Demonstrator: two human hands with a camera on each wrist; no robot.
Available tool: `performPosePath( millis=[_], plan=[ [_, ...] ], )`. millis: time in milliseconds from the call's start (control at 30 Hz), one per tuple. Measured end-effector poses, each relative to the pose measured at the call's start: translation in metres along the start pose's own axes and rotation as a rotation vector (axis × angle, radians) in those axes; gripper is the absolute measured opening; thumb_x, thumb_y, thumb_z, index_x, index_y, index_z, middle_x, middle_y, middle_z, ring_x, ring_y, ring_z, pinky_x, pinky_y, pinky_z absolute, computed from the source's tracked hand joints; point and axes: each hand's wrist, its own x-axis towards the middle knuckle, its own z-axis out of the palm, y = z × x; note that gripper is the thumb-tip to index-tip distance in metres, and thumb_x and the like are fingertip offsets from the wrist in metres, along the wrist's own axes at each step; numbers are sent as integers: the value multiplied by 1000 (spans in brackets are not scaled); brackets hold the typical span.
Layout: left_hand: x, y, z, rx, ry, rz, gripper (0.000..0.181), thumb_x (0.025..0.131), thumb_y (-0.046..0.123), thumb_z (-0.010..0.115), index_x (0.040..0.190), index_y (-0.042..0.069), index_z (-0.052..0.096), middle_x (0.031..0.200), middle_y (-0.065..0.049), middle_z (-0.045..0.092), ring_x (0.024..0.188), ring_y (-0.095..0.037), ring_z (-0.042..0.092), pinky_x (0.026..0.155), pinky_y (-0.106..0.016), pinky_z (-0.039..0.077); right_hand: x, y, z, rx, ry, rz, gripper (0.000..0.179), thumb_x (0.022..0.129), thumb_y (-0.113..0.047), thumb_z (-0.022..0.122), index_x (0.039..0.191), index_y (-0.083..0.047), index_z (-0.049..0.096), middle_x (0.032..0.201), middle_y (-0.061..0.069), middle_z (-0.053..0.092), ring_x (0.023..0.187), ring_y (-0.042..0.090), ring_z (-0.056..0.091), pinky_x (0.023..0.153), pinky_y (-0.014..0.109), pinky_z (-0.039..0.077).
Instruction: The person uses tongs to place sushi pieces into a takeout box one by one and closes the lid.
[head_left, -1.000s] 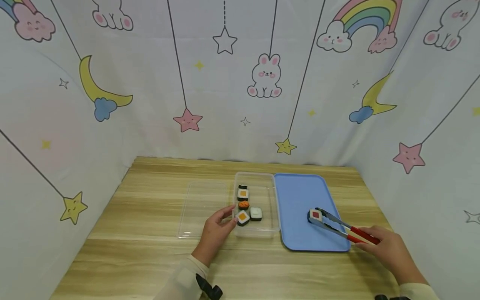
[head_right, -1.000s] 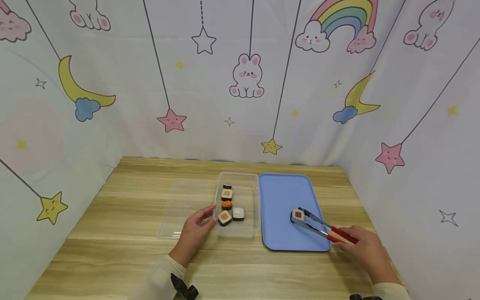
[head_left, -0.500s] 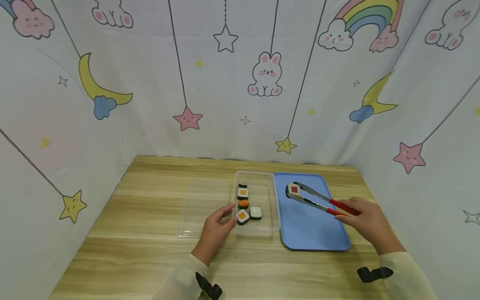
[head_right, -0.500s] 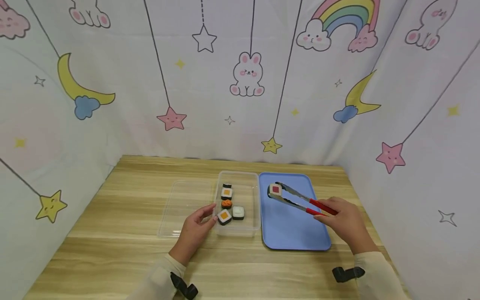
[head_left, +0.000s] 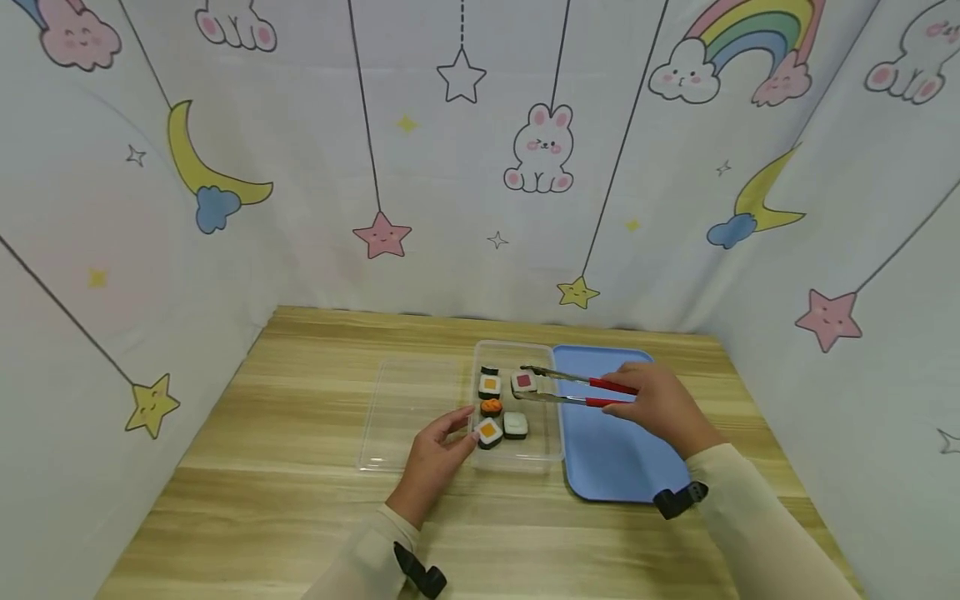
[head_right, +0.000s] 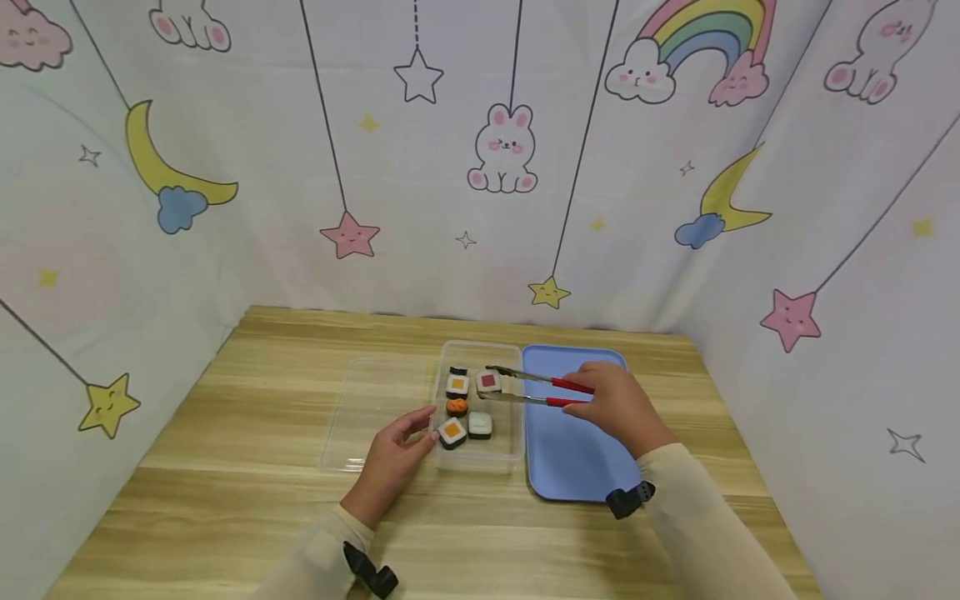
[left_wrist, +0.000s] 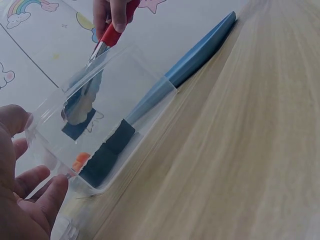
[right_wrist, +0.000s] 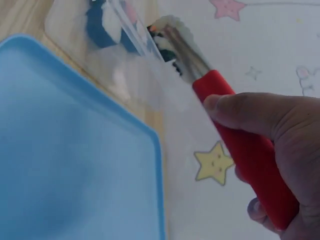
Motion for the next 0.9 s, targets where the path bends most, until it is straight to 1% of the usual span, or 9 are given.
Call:
performPosePath(
  millis=[67, 167, 200, 400, 567, 667, 733, 800, 900],
  plan=[
    [0, 1, 0, 4, -2, -7, 42, 94, 0, 74, 135, 0, 67, 139, -21, 63, 131, -41, 57, 94, -34, 58, 8, -6, -1, -42, -26, -34, 43, 78, -25, 94, 117, -13, 81, 97, -4, 71, 87, 19, 61, 72, 35, 56],
    [4, -12, 0, -8, -4, 3, 42, 95, 5, 75, 136, 3, 67, 140, -18, 63, 132, -38, 58, 94, -34, 58, 20, -14, -2, -102, -73, -74, 36, 78, -26, 94, 111, -16, 82, 91, -10, 68, 82, 15, 61, 72, 36, 55],
    [4, -12, 0, -13, -6, 6, 43, 95, 6, 76, 136, 4, 67, 140, -18, 63, 132, -37, 58, 94, -34, 59, 23, -16, -3, -114, -89, -76, 34, 78, -26, 94, 109, -18, 82, 90, -11, 68, 81, 14, 61, 72, 36, 56],
    [3, -12, -2, -29, -22, 6, 44, 94, 13, 78, 136, 5, 68, 140, -18, 63, 131, -36, 58, 93, -33, 59, 42, -30, -3, -176, -173, -47, 34, 77, -30, 94, 107, -19, 83, 86, -11, 67, 79, 13, 61, 68, 33, 56],
    [3, -12, -3, -29, -25, -9, 43, 94, 14, 79, 136, 10, 69, 140, -15, 63, 132, -34, 58, 95, -35, 58, 48, -35, 1, -181, -210, -28, 34, 78, -30, 94, 107, -18, 82, 90, -7, 68, 82, 14, 62, 70, 34, 57],
    [3, -11, -2, -23, -21, -14, 43, 94, 12, 78, 136, 10, 69, 141, -15, 63, 132, -34, 58, 96, -37, 58, 45, -35, 1, -153, -197, -16, 36, 78, -29, 94, 109, -16, 82, 93, -5, 69, 84, 15, 62, 73, 36, 58],
    [3, -11, -1, -14, -15, -17, 43, 95, 8, 77, 137, 8, 68, 141, -16, 62, 133, -36, 57, 97, -37, 58, 39, -30, 1, -108, -169, 10, 41, 78, -29, 94, 113, -14, 81, 97, -2, 70, 88, 18, 63, 75, 39, 58],
    [3, -10, 0, -5, -9, -24, 43, 95, 4, 75, 137, 4, 67, 141, -19, 62, 133, -39, 56, 97, -38, 58, 29, -23, -1, -54, -120, 46, 47, 79, -30, 93, 120, -12, 78, 105, 4, 71, 94, 24, 63, 79, 44, 58],
    [4, -10, 1, 8, -6, -28, 43, 95, 1, 74, 137, 0, 66, 141, -22, 61, 133, -41, 55, 97, -39, 58, 9, -4, -1, 39, 0, 123, 54, 83, -31, 90, 129, -8, 73, 118, 13, 70, 102, 33, 63, 83, 51, 58]
  ],
)
